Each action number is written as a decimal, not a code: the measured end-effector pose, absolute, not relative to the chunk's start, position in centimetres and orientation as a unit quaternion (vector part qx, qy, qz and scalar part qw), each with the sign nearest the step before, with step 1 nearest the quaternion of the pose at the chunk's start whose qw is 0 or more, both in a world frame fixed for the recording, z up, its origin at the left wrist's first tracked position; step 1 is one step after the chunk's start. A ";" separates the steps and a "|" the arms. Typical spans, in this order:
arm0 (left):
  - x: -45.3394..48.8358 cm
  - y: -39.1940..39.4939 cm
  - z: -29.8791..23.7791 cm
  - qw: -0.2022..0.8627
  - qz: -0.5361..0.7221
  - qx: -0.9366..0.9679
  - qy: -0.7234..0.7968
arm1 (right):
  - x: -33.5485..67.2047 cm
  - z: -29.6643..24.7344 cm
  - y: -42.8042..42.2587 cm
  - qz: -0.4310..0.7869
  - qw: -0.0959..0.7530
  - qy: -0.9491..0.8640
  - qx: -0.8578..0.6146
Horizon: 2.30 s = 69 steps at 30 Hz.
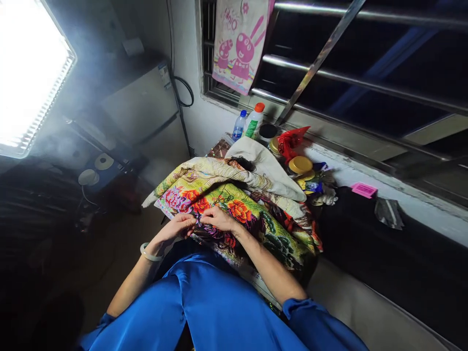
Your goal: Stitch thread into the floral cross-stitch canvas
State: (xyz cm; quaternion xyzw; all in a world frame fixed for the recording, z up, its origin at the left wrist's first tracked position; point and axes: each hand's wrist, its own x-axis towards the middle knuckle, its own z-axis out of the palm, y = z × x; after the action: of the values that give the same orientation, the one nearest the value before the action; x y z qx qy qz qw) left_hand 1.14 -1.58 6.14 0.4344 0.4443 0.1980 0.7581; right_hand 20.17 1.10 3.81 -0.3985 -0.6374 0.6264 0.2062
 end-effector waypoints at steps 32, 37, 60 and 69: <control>6.1 -1.9 5.6 0.829 0.176 0.430 0.309 | 22.9 7.6 -4.4 0.711 0.416 -0.393 -0.408; 1.6 -0.3 4.2 0.661 0.280 0.504 0.480 | 29.3 8.5 -3.5 0.591 0.645 -0.250 -0.415; -3.3 1.1 3.4 0.508 0.377 0.498 0.593 | 36.0 7.9 -0.4 0.533 0.680 -0.223 -0.451; -8.1 0.3 1.7 0.357 0.389 0.514 0.676 | 36.3 7.7 -1.1 0.510 0.751 0.069 -0.414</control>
State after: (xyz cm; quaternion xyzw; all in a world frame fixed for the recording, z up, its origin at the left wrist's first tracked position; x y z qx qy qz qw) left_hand -8.09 0.29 1.68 0.5143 0.6756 0.3891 0.3574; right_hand 36.32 -1.08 7.72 -0.4138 0.0691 0.5096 0.7512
